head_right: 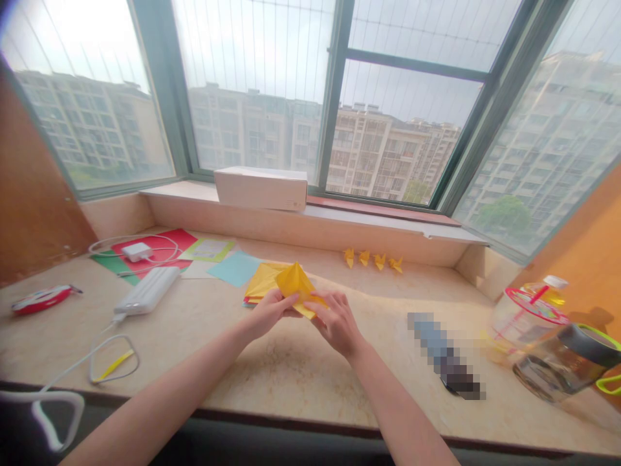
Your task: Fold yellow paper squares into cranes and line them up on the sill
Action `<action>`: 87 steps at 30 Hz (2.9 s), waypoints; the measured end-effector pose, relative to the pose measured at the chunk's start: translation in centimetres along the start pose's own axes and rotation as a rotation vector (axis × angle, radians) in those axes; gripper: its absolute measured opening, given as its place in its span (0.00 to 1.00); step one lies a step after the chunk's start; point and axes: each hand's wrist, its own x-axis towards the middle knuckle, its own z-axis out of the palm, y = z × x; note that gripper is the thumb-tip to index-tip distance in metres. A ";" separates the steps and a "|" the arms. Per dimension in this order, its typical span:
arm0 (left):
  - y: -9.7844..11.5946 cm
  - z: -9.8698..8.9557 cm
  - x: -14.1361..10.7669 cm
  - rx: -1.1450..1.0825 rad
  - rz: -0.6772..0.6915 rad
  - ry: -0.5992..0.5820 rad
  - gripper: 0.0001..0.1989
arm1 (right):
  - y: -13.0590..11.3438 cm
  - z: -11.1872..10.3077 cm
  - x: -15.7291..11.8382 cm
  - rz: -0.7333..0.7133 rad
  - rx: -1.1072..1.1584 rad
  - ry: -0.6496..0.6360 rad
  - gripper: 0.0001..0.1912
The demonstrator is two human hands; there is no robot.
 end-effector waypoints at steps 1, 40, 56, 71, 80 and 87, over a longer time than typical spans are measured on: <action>0.1 0.0 0.0 -0.013 0.004 0.004 0.20 | 0.1 0.0 0.0 0.003 -0.002 -0.004 0.16; -0.5 0.1 0.6 0.102 0.032 -0.011 0.22 | 0.8 1.6 1.9 0.744 0.926 0.377 0.23; -0.8 0.6 0.8 0.210 0.117 0.024 0.21 | 0.0 1.5 1.7 0.673 0.887 0.167 0.24; 4.0 1.2 1.5 0.085 -0.051 -0.344 0.24 | 2.0 1.9 1.0 0.561 0.668 0.338 0.15; -0.3 1.1 1.7 0.074 0.154 0.177 0.21 | 1.4 1.0 0.2 0.286 0.310 0.121 0.27; 0.9 1.2 0.7 -0.025 0.170 0.190 0.29 | 0.6 0.9 0.4 0.199 0.345 0.076 0.10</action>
